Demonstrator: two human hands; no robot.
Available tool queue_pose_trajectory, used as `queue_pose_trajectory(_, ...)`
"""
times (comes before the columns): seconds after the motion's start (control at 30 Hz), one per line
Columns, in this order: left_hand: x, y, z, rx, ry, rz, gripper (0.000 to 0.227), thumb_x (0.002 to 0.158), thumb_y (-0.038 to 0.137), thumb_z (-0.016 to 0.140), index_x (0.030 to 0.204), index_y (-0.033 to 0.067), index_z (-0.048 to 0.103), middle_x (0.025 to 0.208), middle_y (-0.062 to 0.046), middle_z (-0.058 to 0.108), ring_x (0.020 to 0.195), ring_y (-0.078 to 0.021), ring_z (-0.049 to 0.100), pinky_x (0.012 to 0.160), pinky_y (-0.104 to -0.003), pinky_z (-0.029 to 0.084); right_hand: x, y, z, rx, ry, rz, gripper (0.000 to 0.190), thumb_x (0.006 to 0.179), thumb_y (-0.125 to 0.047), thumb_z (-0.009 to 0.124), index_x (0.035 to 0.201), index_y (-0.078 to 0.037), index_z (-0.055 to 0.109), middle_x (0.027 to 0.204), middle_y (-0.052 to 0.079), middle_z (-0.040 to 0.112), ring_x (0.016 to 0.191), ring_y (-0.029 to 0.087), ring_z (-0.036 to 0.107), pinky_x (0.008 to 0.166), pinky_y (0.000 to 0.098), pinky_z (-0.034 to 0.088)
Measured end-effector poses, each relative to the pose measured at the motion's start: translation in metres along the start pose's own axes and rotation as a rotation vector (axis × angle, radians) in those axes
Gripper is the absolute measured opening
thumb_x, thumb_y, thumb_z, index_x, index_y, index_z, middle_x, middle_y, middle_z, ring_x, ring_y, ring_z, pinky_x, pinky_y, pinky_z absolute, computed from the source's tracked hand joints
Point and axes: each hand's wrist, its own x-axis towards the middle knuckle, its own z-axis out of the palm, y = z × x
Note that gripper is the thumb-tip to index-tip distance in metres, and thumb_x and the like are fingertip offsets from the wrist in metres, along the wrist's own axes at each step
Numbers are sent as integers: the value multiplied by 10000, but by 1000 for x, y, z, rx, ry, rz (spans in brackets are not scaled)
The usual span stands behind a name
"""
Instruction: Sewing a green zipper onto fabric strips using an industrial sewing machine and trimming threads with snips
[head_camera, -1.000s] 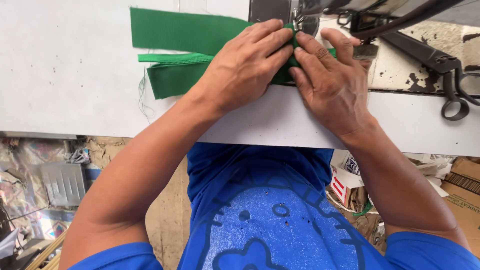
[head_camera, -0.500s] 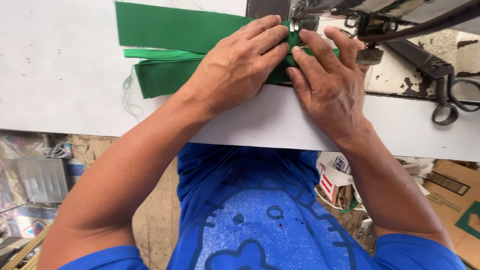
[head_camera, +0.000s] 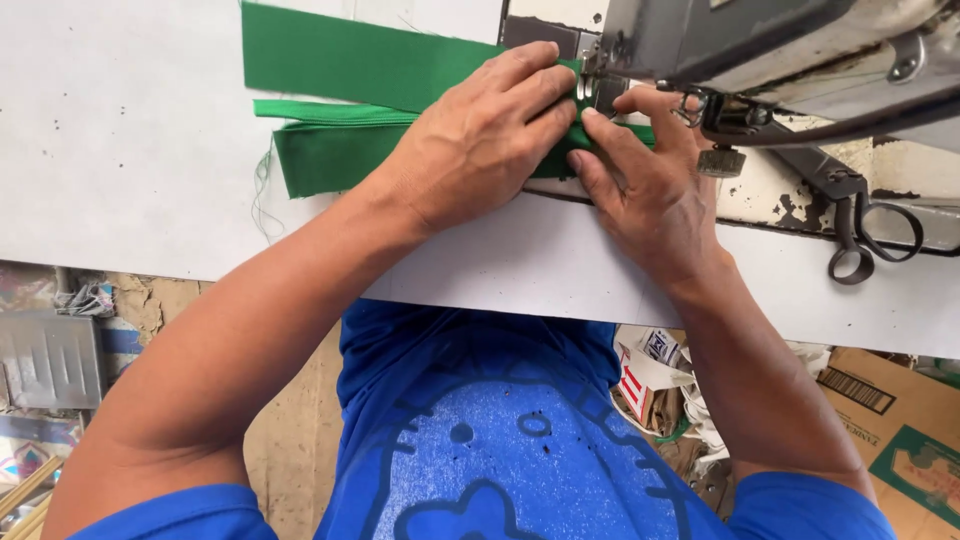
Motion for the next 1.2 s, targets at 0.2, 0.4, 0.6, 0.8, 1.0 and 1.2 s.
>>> queue_pose_trajectory(0.2, 1, 4, -1, 277, 16, 40, 82, 970, 44, 619, 901, 31, 663, 970, -70, 511, 964, -273, 509, 827, -387, 482, 1, 2, 0, 25, 4, -23, 231, 1080, -117, 744, 1253, 30, 702, 1256, 199, 488, 1108, 381, 533, 933, 504, 455)
queue_pose_trajectory(0.4, 1, 7, -5, 194, -19, -5, 131, 1006, 54, 602, 877, 50, 627, 933, -65, 501, 897, -264, 510, 800, -383, 474, -7, -1, 1, -24, 92, 32, 238, 1040, -174, 843, 1211, -57, 727, 1273, 136, 527, 1173, 325, 553, 987, 447, 485)
queue_pose_trajectory(0.6, 0, 7, -4, 186, -5, -5, 112, 996, 55, 602, 886, 43, 619, 925, -79, 499, 895, -279, 509, 785, -396, 473, -9, -3, 0, -120, 35, 78, 180, 1068, -234, 808, 1186, -112, 747, 1173, 69, 539, 1049, 237, 556, 733, 371, 483)
queue_pose_trajectory(0.8, 2, 9, -6, 188, 11, 0, 127, 991, 37, 608, 865, 39, 604, 922, -90, 496, 896, -283, 519, 800, -398, 487, -8, -9, -5, -63, -27, 105, 155, 1089, -207, 756, 1200, -106, 716, 1124, 101, 516, 1001, 293, 545, 758, 422, 473)
queue_pose_trajectory(1.0, 4, 7, -5, 234, -31, -11, 113, 924, 23, 602, 825, 77, 603, 897, -70, 506, 870, -266, 519, 797, -379, 479, -18, -7, -1, -83, 45, 147, 247, 1079, -179, 755, 1305, -83, 723, 1156, 71, 615, 977, 209, 640, 553, 370, 485)
queue_pose_trajectory(1.2, 8, 5, -6, 233, -77, 3, 160, 915, 26, 602, 779, 108, 581, 877, -55, 503, 845, -259, 505, 742, -374, 479, -18, -14, -6, -101, 4, 96, 239, 1078, -212, 745, 1285, -92, 742, 1273, 137, 533, 872, 234, 653, 565, 389, 518)
